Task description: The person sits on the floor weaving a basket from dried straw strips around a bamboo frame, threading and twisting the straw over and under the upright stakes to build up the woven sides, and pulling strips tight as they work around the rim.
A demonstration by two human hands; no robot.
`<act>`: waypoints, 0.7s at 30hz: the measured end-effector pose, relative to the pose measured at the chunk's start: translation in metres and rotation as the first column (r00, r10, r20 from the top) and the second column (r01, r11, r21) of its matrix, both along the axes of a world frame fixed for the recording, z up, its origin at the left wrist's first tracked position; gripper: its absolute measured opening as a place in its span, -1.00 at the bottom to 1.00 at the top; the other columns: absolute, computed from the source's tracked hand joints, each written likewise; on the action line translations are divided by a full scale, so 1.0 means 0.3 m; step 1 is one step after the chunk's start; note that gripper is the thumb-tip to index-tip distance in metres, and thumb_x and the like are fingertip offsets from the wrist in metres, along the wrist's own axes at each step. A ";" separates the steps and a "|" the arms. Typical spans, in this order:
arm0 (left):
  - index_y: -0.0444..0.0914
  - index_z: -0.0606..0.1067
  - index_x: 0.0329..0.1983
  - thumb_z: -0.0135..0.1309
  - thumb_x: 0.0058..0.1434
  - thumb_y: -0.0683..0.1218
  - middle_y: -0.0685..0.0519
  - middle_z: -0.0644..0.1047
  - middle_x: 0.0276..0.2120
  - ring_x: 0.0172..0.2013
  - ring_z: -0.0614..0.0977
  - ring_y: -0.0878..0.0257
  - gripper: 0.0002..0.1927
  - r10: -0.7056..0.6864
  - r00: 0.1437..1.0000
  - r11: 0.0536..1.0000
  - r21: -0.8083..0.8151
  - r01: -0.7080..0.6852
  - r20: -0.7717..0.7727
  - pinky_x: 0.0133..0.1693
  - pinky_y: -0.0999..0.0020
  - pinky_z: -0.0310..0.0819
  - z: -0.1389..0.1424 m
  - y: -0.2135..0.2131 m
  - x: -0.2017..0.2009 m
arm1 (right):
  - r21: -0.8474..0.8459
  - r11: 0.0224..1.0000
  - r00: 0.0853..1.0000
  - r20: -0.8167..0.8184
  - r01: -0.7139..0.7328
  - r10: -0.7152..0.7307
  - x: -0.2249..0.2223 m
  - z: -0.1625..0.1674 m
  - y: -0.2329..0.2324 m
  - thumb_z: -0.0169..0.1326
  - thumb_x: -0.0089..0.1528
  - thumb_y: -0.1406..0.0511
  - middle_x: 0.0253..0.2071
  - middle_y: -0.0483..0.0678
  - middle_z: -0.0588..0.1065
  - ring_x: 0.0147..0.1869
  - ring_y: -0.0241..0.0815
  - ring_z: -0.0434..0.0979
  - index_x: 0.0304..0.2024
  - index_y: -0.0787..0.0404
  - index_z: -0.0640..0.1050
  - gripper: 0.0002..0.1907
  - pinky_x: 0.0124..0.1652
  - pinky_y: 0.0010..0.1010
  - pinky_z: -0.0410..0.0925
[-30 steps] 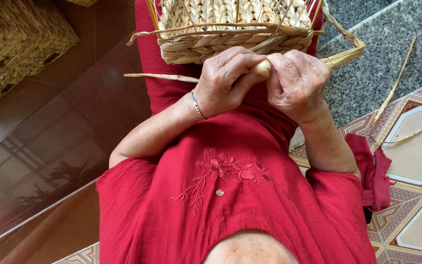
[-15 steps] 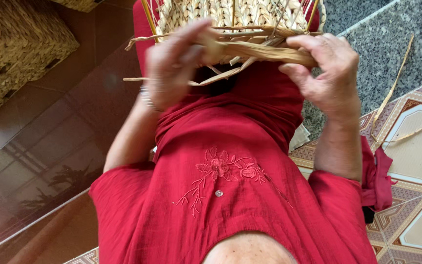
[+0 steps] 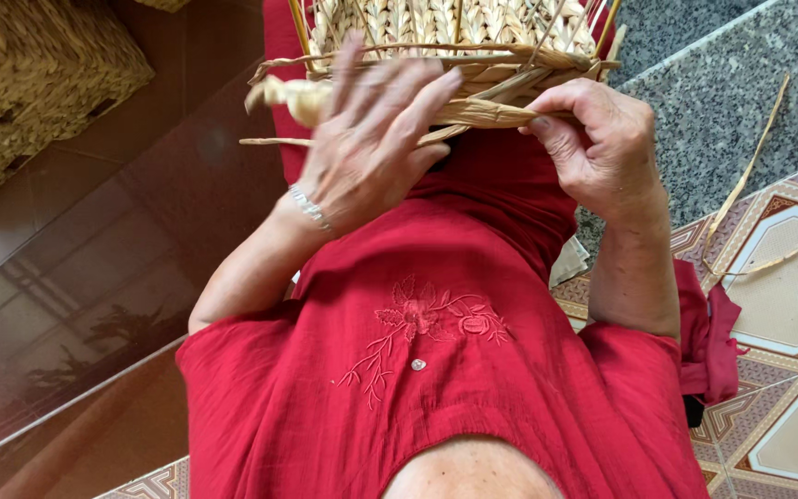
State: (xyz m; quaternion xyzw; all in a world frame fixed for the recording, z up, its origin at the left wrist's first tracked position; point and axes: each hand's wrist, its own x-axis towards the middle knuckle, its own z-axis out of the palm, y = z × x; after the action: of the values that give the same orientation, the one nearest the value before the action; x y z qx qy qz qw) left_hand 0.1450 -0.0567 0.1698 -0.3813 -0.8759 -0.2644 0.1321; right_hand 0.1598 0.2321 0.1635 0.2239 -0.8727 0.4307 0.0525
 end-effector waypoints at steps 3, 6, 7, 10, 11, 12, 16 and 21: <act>-0.29 0.33 0.41 0.26 0.35 -0.20 0.03 0.54 0.07 0.04 0.50 0.04 -0.40 -0.022 0.976 0.998 0.054 0.010 0.218 0.22 0.05 0.36 -0.034 0.034 -0.026 | 0.167 0.985 0.983 -0.185 0.034 -0.003 -0.002 0.036 -0.024 0.29 0.31 0.44 -0.23 0.00 0.59 -0.13 -0.01 0.56 -0.10 0.27 0.59 -0.85 -0.05 -0.18 0.37; -0.26 0.36 0.33 0.23 0.39 -0.23 0.04 0.51 -0.04 -0.02 0.52 0.05 -0.51 -0.066 0.985 0.989 0.140 0.044 0.160 0.10 0.09 0.38 -0.049 0.033 -0.039 | 0.268 0.963 0.960 -0.271 -0.001 0.076 -0.003 0.035 -0.047 0.26 0.23 0.44 -0.24 0.04 0.58 -0.16 -0.02 0.58 -0.08 0.32 0.57 -0.78 -0.06 -0.04 0.33; -0.26 0.36 0.32 0.21 0.39 -0.23 0.03 0.51 -0.02 0.00 0.53 0.06 -0.53 -0.071 0.992 0.986 0.157 0.054 0.101 0.09 0.12 0.39 -0.053 0.031 -0.042 | 0.239 0.970 0.973 -0.212 -0.038 0.090 -0.004 0.022 -0.058 0.26 0.30 0.44 -0.21 0.06 0.57 -0.15 -0.01 0.57 0.00 0.32 0.57 -0.77 -0.07 -0.11 0.36; -0.28 0.38 0.26 0.16 0.40 -0.23 0.00 0.50 -0.01 0.00 0.55 0.05 -0.61 -0.062 0.997 0.982 0.178 0.069 -0.045 0.05 0.16 0.43 -0.067 0.020 -0.060 | 0.087 0.992 0.993 -0.065 -0.088 0.094 0.010 -0.015 -0.056 0.23 0.43 0.46 -0.18 0.07 0.55 -0.12 -0.05 0.58 0.06 0.33 0.53 -0.82 -0.11 -0.29 0.42; -0.30 0.40 0.22 0.15 0.39 -0.23 -0.03 0.49 -0.04 -0.04 0.54 0.04 -0.65 -0.044 0.997 0.984 0.169 0.055 -0.066 0.02 0.14 0.44 -0.073 0.018 -0.064 | 0.024 0.995 0.995 -0.019 -0.094 0.094 0.017 -0.027 -0.051 0.21 0.46 0.47 -0.18 0.08 0.55 -0.11 -0.07 0.60 0.05 0.34 0.52 -0.85 -0.13 -0.34 0.44; -0.32 0.43 0.18 0.13 0.39 -0.22 -0.07 0.48 -0.06 -0.07 0.53 0.02 -0.68 -0.026 0.996 0.986 0.160 0.040 -0.085 -0.01 0.12 0.45 -0.079 0.017 -0.065 | 0.003 0.996 0.995 -0.041 -0.089 0.089 0.021 -0.038 -0.043 0.20 0.45 0.48 -0.20 0.07 0.55 -0.14 -0.09 0.60 0.04 0.32 0.52 -0.86 -0.15 -0.34 0.45; -0.28 0.46 -0.09 0.16 0.43 -0.18 -0.02 0.50 -0.26 -0.26 0.55 0.09 -0.89 -0.049 0.987 0.990 0.138 0.028 0.151 -0.20 0.19 0.47 -0.111 0.048 -0.039 | 0.027 1.000 0.979 -0.206 0.015 -0.009 0.016 -0.073 -0.040 0.19 0.42 0.53 -0.25 0.06 0.55 -0.20 -0.08 0.60 0.01 0.27 0.54 -0.84 -0.24 -0.33 0.45; -0.34 0.52 -0.22 0.02 0.52 -0.11 0.00 0.40 -0.45 -0.46 0.36 0.19 -0.78 -0.485 0.116 0.826 0.498 -0.262 0.867 -0.39 0.27 0.28 -0.105 0.048 -0.021 | 0.112 0.990 0.941 -0.337 0.083 -0.041 -0.010 -0.094 -0.098 0.23 0.39 0.53 -0.28 0.05 0.55 -0.28 -0.04 0.56 -0.02 0.31 0.56 -0.84 -0.29 -0.29 0.41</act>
State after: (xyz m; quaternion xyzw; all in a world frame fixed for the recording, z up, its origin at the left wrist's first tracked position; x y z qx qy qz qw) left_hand 0.1387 -0.0422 0.1382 -0.1222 -0.5869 -0.6932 -0.4001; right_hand 0.1568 0.2026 0.1353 0.2688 -0.8830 0.3294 0.1990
